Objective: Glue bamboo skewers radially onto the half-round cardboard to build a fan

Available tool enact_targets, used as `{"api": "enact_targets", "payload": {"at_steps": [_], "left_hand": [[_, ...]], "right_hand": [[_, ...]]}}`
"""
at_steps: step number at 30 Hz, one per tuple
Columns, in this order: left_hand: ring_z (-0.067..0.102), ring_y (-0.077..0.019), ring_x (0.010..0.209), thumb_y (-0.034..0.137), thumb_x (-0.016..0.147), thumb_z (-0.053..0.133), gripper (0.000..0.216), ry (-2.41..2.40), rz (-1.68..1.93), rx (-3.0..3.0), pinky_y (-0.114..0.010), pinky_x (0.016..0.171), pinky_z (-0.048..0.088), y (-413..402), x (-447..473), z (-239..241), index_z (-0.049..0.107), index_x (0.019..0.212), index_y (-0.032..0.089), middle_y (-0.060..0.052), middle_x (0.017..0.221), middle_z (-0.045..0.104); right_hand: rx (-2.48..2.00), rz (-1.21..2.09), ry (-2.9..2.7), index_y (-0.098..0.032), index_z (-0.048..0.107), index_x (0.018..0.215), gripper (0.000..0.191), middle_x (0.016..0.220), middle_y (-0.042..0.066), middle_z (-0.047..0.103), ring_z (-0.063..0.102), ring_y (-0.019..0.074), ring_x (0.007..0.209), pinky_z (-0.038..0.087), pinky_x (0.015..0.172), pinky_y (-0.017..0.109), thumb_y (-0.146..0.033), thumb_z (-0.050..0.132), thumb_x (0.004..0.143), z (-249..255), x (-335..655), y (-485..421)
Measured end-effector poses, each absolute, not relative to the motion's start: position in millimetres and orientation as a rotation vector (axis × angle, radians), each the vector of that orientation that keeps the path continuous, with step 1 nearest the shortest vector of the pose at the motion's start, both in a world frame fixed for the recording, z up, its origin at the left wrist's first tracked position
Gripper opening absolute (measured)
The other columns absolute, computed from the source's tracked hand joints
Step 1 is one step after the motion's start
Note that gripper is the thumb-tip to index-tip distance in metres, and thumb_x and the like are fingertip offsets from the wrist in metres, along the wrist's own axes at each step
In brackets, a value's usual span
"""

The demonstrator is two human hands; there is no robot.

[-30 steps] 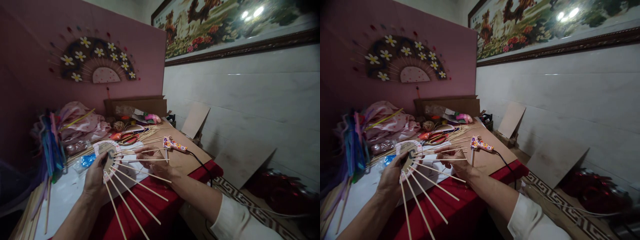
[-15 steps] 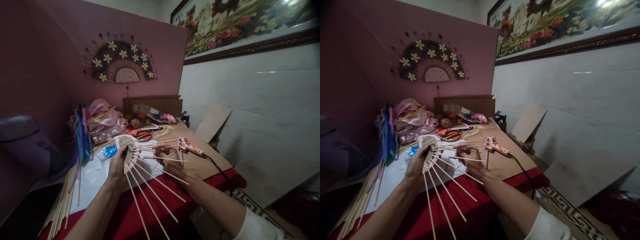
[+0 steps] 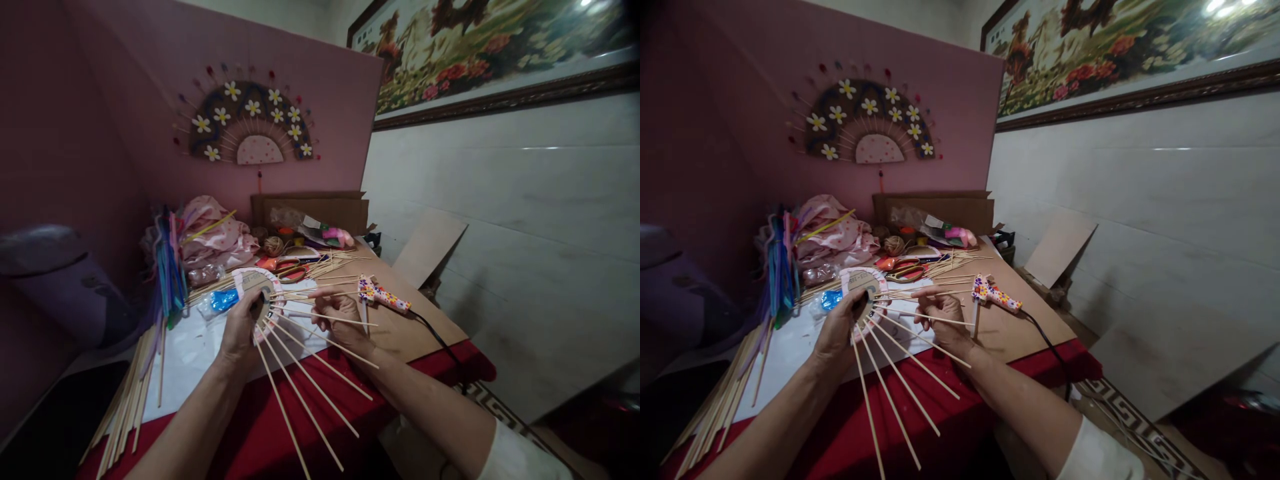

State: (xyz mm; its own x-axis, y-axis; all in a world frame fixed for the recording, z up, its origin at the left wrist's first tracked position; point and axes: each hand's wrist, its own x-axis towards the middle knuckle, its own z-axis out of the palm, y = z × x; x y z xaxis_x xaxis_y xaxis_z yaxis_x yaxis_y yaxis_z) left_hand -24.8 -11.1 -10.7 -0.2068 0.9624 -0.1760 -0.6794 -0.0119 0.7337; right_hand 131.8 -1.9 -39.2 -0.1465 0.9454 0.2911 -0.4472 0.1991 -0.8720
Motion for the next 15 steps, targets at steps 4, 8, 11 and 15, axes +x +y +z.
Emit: {"api": "enact_targets", "payload": {"at_steps": [4, 8, 11, 15], "left_hand": [[0.058, -0.0134, 0.049, 0.016, 0.06, 0.064, 0.017, 0.836, 1.581, 0.451, -0.024, 0.047, 0.049, -11.5, -25.1, -10.4, 0.064, 0.075, 0.011, -0.002, 0.061, 0.065], [0.056, -0.013, 0.046, 0.014, 0.057, 0.063, 0.013, 0.861, 1.572, 0.447, -0.023, 0.043, 0.047, -15.8, -23.4, -8.2, 0.063, 0.07, 0.011, -0.002, 0.056, 0.063], [0.056, -0.0133, 0.045, 0.012, 0.056, 0.062, 0.012, 0.863, 1.574, 0.469, -0.024, 0.04, 0.046, -19.0, -21.9, -6.5, 0.063, 0.068, 0.011, -0.002, 0.056, 0.062], [0.056, -0.0125, 0.046, 0.01, 0.056, 0.06, 0.014, 0.852, 1.563, 0.507, -0.024, 0.043, 0.049, -21.6, -20.8, -5.1, 0.063, 0.07, 0.01, -0.003, 0.057, 0.063]], "right_hand": [[-0.605, 1.328, -1.153, -0.016, 0.062, 0.08, 0.02, 0.046, -0.004, 0.055, 0.041, 0.0039, 0.035, 0.025, 0.034, 0.014, -0.035, 0.064, 0.073, -41.5, 132.5, 0.1], [-0.636, 1.31, -1.168, -0.017, 0.061, 0.079, 0.018, 0.045, -0.005, 0.055, 0.038, 0.003, 0.032, 0.025, 0.033, 0.014, -0.033, 0.064, 0.072, -41.9, 132.8, 0.8], [-0.648, 1.309, -1.166, -0.017, 0.061, 0.079, 0.019, 0.045, -0.005, 0.055, 0.038, 0.003, 0.032, 0.025, 0.032, 0.014, -0.035, 0.064, 0.072, -42.6, 133.1, 1.5], [-0.638, 1.314, -1.162, -0.017, 0.061, 0.08, 0.019, 0.045, -0.005, 0.054, 0.038, 0.0031, 0.031, 0.024, 0.032, 0.014, -0.035, 0.063, 0.073, -43.6, 133.8, 2.3]]}}
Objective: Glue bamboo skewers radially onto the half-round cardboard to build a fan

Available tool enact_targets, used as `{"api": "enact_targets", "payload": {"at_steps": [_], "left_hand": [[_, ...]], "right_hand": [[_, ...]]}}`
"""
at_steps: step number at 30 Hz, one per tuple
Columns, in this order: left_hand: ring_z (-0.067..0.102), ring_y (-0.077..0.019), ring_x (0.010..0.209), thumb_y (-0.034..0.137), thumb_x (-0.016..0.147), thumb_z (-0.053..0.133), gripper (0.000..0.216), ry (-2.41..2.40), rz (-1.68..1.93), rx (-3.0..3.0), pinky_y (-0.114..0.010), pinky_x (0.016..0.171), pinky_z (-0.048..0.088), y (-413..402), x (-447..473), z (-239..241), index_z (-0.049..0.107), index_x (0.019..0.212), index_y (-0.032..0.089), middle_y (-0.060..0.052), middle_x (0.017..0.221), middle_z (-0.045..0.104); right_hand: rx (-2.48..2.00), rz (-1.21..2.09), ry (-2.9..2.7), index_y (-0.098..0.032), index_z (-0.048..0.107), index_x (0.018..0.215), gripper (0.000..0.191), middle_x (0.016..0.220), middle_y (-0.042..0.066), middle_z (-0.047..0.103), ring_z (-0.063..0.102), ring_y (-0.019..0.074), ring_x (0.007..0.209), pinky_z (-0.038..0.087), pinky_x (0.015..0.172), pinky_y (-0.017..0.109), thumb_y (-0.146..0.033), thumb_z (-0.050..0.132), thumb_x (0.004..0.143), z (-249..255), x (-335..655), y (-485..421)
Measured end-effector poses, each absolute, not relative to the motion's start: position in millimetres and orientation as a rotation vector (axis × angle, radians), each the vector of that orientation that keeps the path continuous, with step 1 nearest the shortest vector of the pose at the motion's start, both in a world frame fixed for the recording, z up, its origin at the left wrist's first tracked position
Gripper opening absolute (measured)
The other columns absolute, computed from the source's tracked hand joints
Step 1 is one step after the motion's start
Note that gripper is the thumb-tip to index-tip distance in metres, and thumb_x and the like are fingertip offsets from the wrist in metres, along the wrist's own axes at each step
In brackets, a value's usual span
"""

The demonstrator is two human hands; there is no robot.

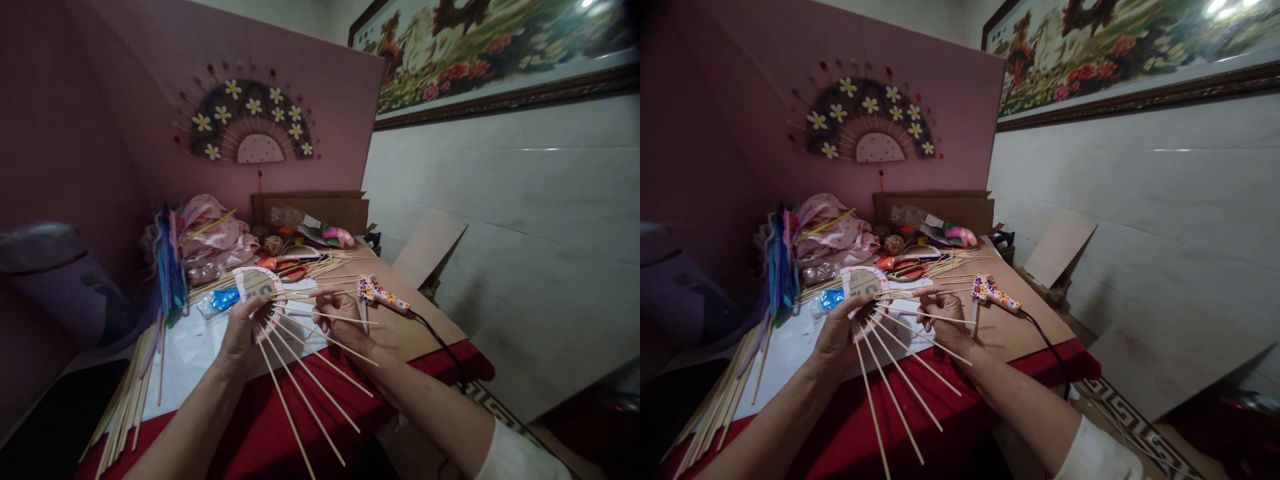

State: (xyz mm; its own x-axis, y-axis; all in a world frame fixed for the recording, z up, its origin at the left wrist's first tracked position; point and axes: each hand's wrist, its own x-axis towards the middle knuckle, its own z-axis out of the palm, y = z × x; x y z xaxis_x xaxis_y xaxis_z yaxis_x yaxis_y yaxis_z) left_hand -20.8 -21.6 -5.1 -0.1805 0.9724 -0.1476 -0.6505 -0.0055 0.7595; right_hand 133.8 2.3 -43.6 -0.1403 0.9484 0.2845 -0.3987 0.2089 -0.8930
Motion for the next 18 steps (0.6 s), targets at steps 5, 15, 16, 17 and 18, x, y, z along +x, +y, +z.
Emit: {"api": "enact_targets", "payload": {"at_steps": [5, 15, 16, 17, 18], "left_hand": [[0.058, -0.0119, 0.049, 0.007, 0.053, 0.062, 0.02, 0.881, 1.586, 0.554, -0.021, 0.046, 0.049, -20.0, -21.6, -8.3, 0.063, 0.073, 0.009, -0.004, 0.061, 0.064], [0.059, -0.0148, 0.049, 0.01, 0.052, 0.065, 0.022, 0.894, 1.59, 0.633, -0.025, 0.047, 0.05, -15.6, -23.8, -15.9, 0.06, 0.074, 0.01, -0.003, 0.06, 0.063], [0.059, -0.0146, 0.048, 0.01, 0.052, 0.065, 0.022, 0.893, 1.593, 0.638, -0.026, 0.047, 0.05, -16.0, -23.7, -15.3, 0.06, 0.074, 0.01, -0.003, 0.06, 0.063], [0.058, -0.0145, 0.048, 0.01, 0.052, 0.065, 0.023, 0.892, 1.596, 0.641, -0.025, 0.047, 0.05, -16.2, -23.5, -14.8, 0.06, 0.074, 0.01, -0.003, 0.06, 0.063], [0.058, -0.0145, 0.048, 0.01, 0.052, 0.065, 0.023, 0.892, 1.6, 0.642, -0.025, 0.047, 0.05, -16.4, -23.4, -14.3, 0.06, 0.074, 0.01, -0.003, 0.06, 0.063]], "right_hand": [[-0.635, 1.326, -1.161, -0.017, 0.061, 0.082, 0.022, 0.045, -0.005, 0.053, 0.037, 0.0036, 0.033, 0.025, 0.033, 0.015, -0.036, 0.064, 0.073, -45.5, 134.2, 3.1], [-0.688, 1.34, -1.13, -0.017, 0.06, 0.082, 0.028, 0.044, -0.006, 0.051, 0.036, 0.004, 0.033, 0.023, 0.033, 0.016, -0.042, 0.064, 0.07, -40.6, 133.5, 0.2], [-0.697, 1.345, -1.126, -0.017, 0.06, 0.081, 0.028, 0.044, -0.006, 0.051, 0.036, 0.0039, 0.032, 0.023, 0.032, 0.016, -0.043, 0.064, 0.07, -39.7, 133.3, -0.3], [-0.7, 1.349, -1.123, -0.017, 0.06, 0.081, 0.028, 0.044, -0.006, 0.051, 0.035, 0.0038, 0.032, 0.023, 0.032, 0.016, -0.043, 0.064, 0.07, -39.0, 133.1, -0.8], [-0.697, 1.353, -1.12, -0.017, 0.06, 0.081, 0.028, 0.044, -0.006, 0.051, 0.035, 0.0038, 0.032, 0.023, 0.032, 0.016, -0.043, 0.064, 0.07, -38.4, 132.9, -1.2]]}}
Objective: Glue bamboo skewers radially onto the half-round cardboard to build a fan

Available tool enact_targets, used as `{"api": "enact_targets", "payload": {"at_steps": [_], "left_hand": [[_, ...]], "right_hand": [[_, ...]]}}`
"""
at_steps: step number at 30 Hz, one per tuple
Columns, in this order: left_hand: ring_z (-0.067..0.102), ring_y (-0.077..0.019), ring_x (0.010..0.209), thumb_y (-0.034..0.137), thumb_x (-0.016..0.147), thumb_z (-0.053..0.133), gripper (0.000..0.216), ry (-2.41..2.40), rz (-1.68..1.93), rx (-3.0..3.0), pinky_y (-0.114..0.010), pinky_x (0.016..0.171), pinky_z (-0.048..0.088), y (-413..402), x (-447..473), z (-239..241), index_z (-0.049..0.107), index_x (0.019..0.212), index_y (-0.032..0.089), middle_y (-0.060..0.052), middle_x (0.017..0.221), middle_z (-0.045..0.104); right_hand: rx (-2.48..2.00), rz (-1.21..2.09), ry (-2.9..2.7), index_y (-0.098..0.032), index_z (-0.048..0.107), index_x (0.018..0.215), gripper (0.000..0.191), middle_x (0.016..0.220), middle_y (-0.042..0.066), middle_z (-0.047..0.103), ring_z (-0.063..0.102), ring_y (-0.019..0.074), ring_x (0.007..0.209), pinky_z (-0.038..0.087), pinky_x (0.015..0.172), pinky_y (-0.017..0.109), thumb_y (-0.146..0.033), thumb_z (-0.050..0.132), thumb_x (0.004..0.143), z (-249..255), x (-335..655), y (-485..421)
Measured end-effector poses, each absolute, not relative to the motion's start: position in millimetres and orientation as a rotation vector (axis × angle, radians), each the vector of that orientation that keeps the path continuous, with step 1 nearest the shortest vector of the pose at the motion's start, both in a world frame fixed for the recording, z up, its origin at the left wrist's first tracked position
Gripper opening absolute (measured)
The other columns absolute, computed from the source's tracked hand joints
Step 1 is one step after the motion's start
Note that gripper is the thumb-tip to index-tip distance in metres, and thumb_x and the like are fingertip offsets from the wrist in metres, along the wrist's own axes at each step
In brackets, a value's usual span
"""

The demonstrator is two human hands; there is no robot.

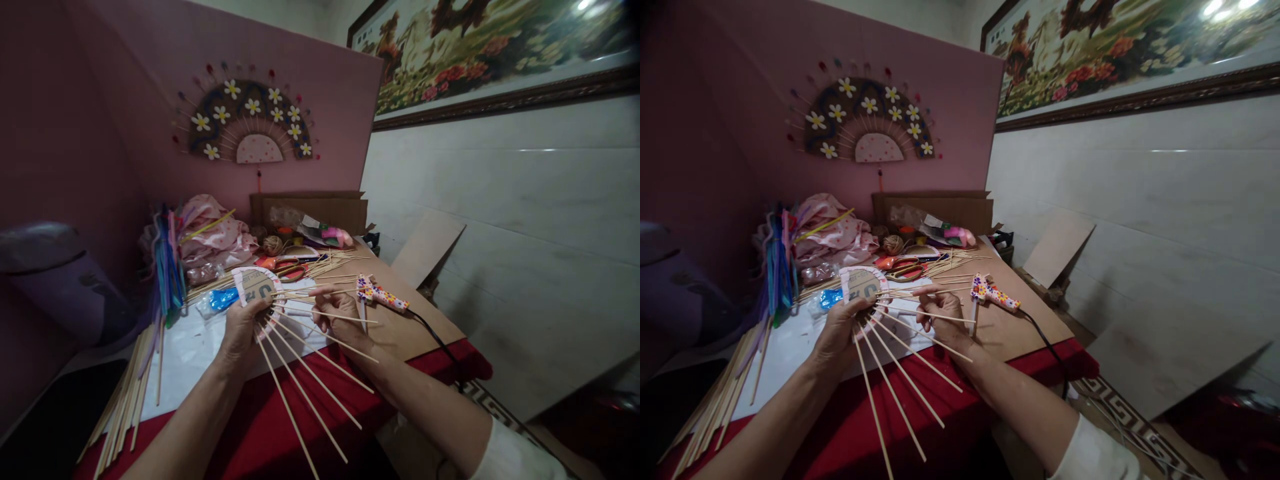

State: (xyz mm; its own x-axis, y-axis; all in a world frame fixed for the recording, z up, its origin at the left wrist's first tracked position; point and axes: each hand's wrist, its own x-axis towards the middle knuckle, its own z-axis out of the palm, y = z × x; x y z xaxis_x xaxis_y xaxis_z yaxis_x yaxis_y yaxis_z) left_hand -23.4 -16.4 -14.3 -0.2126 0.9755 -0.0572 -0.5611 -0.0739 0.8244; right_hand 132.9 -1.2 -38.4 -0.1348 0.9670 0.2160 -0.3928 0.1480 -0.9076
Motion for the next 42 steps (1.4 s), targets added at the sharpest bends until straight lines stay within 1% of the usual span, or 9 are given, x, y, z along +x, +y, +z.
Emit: {"api": "enact_targets", "payload": {"at_steps": [10, 16, 23, 30, 34, 38, 42], "left_hand": [[0.059, -0.0144, 0.05, 0.01, 0.051, 0.066, 0.028, 0.903, 1.613, 0.654, -0.025, 0.049, 0.049, -16.4, -23.2, -14.5, 0.061, 0.079, 0.008, -0.004, 0.062, 0.064], [0.059, -0.0141, 0.05, 0.009, 0.05, 0.066, 0.028, 0.911, 1.634, 0.652, -0.024, 0.049, 0.049, -15.7, -23.6, -14.7, 0.061, 0.078, 0.009, -0.003, 0.062, 0.064], [0.058, -0.0139, 0.047, 0.008, 0.05, 0.066, 0.026, 0.908, 1.609, 0.636, -0.024, 0.046, 0.049, -16.5, -23.5, -13.2, 0.061, 0.075, 0.009, -0.003, 0.059, 0.063], [0.06, -0.0154, 0.051, 0.009, 0.051, 0.066, 0.029, 0.895, 1.616, 0.642, -0.026, 0.049, 0.051, -16.2, -23.9, -14.3, 0.062, 0.079, 0.009, -0.003, 0.062, 0.064], [0.059, -0.0143, 0.049, 0.008, 0.05, 0.065, 0.03, 0.904, 1.622, 0.629, -0.025, 0.047, 0.051, -15.5, -23.6, -14.1, 0.062, 0.08, 0.009, -0.003, 0.06, 0.064], [0.059, -0.0144, 0.049, 0.006, 0.051, 0.064, 0.028, 0.897, 1.602, 0.615, -0.025, 0.048, 0.051, -15.9, -23.4, -11.4, 0.061, 0.079, 0.008, -0.004, 0.062, 0.065], [0.058, -0.0141, 0.046, 0.005, 0.052, 0.062, 0.024, 0.913, 1.58, 0.583, -0.025, 0.046, 0.051, -16.8, -23.3, -8.0, 0.061, 0.076, 0.01, -0.002, 0.058, 0.063]], "right_hand": [[-0.641, 1.339, -1.126, -0.018, 0.06, 0.08, 0.027, 0.045, -0.006, 0.051, 0.037, 0.0042, 0.034, 0.024, 0.032, 0.016, -0.043, 0.063, 0.07, -38.6, 132.9, -0.6], [-0.628, 1.363, -1.125, -0.018, 0.061, 0.081, 0.024, 0.047, -0.005, 0.052, 0.037, 0.0044, 0.036, 0.025, 0.034, 0.016, -0.041, 0.062, 0.072, -43.9, 133.7, 2.5], [-0.646, 1.357, -1.13, -0.018, 0.061, 0.083, 0.028, 0.047, -0.005, 0.052, 0.036, 0.0044, 0.034, 0.025, 0.033, 0.017, -0.043, 0.063, 0.071, -44.5, 133.8, 3.5], [-0.684, 1.365, -1.107, -0.017, 0.06, 0.081, 0.028, 0.046, -0.005, 0.051, 0.036, 0.0041, 0.034, 0.024, 0.033, 0.017, -0.043, 0.064, 0.07, -37.9, 133.9, -1.6], [-0.655, 1.36, -1.104, -0.017, 0.059, 0.081, 0.029, 0.044, -0.006, 0.051, 0.037, 0.0042, 0.034, 0.024, 0.033, 0.016, -0.043, 0.065, 0.069, -38.0, 133.3, -1.4], [-0.631, 1.328, -1.143, -0.017, 0.059, 0.081, 0.028, 0.043, -0.006, 0.052, 0.035, 0.0036, 0.03, 0.021, 0.031, 0.016, -0.043, 0.064, 0.072, -39.2, 132.6, 0.9], [-0.595, 1.312, -1.184, -0.017, 0.059, 0.082, 0.027, 0.042, -0.006, 0.053, 0.035, 0.0036, 0.029, 0.022, 0.031, 0.016, -0.042, 0.065, 0.072, -38.7, 133.1, 2.5]]}}
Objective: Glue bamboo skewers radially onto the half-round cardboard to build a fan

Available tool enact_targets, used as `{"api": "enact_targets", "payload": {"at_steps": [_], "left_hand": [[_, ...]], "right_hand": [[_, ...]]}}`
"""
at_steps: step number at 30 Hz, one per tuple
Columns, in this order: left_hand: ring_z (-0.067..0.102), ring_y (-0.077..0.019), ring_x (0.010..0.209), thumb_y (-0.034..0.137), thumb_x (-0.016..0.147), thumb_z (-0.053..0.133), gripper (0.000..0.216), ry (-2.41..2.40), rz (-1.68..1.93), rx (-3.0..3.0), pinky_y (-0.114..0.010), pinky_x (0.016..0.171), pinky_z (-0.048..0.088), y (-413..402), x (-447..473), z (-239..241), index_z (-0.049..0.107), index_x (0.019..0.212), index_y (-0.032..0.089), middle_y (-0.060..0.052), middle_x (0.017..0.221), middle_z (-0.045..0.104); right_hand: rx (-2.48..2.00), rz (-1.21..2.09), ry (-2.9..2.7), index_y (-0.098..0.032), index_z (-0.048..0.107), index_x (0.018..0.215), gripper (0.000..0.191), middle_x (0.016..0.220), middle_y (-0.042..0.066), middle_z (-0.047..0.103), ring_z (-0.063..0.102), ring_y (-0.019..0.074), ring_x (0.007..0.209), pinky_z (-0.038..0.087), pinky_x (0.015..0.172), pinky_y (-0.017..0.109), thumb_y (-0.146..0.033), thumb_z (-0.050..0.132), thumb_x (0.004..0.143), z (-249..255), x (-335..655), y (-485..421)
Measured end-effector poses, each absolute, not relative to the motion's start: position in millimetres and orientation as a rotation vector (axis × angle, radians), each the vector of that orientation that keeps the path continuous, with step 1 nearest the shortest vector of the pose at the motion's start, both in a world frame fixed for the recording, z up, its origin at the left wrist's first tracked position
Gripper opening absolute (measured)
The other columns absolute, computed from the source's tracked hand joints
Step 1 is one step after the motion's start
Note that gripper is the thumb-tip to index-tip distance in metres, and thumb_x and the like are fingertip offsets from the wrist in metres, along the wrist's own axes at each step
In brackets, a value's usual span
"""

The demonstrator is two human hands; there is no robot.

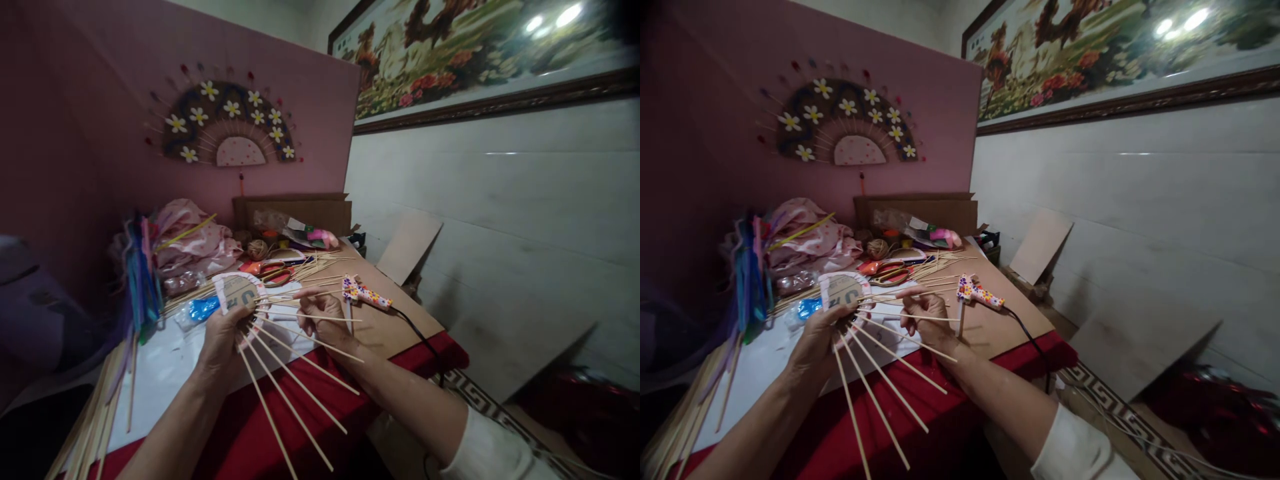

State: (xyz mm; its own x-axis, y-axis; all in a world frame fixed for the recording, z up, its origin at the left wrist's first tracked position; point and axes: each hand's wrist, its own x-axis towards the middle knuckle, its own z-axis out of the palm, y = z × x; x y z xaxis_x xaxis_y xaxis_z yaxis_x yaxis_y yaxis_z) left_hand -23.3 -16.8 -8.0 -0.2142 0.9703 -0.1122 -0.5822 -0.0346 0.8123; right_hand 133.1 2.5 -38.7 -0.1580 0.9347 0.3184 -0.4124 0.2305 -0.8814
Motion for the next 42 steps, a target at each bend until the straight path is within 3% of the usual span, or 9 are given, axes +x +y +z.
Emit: {"api": "enact_targets", "payload": {"at_steps": [11, 14, 24, 42], "left_hand": [[0.056, -0.0128, 0.042, 0.004, 0.059, 0.057, 0.014, 0.982, 1.543, 0.523, -0.022, 0.039, 0.049, -24.7, -17.5, 6.5, 0.061, 0.07, 0.011, -0.003, 0.055, 0.061], [0.055, -0.0114, 0.042, 0.005, 0.063, 0.055, 0.01, 0.977, 1.575, 0.454, -0.021, 0.039, 0.049, -26.0, -16.4, 10.5, 0.061, 0.067, 0.011, -0.003, 0.055, 0.061], [0.063, -0.0127, 0.055, 0.017, 0.078, 0.052, 0.015, 0.922, 1.67, 0.44, -0.023, 0.051, 0.054, -18.0, -23.6, 7.6, 0.065, 0.084, 0.015, -0.001, 0.07, 0.068], [0.059, -0.0127, 0.048, 0.016, 0.078, 0.051, 0.013, 0.893, 1.705, 0.445, -0.022, 0.043, 0.05, -19.2, -18.6, 6.1, 0.063, 0.079, 0.011, -0.003, 0.062, 0.065]], "right_hand": [[-0.577, 1.345, -1.216, -0.015, 0.063, 0.087, 0.027, 0.046, -0.005, 0.055, 0.037, 0.0035, 0.033, 0.026, 0.034, 0.016, -0.035, 0.067, 0.07, -26.9, 137.6, -5.6], [-0.612, 1.386, -1.217, -0.013, 0.065, 0.079, 0.021, 0.045, -0.005, 0.056, 0.036, 0.0022, 0.032, 0.023, 0.033, 0.016, -0.032, 0.067, 0.07, -28.3, 136.5, -6.0], [-0.608, 1.384, -1.223, -0.013, 0.067, 0.085, 0.024, 0.044, -0.005, 0.056, 0.038, 0.0025, 0.032, 0.027, 0.034, 0.015, -0.031, 0.068, 0.069, -23.9, 136.9, -10.3], [-0.567, 1.273, -1.182, -0.014, 0.067, 0.09, 0.028, 0.043, -0.004, 0.052, 0.037, 0.0034, 0.032, 0.022, 0.032, 0.016, -0.036, 0.066, 0.073, -33.0, 140.8, -4.1]]}}
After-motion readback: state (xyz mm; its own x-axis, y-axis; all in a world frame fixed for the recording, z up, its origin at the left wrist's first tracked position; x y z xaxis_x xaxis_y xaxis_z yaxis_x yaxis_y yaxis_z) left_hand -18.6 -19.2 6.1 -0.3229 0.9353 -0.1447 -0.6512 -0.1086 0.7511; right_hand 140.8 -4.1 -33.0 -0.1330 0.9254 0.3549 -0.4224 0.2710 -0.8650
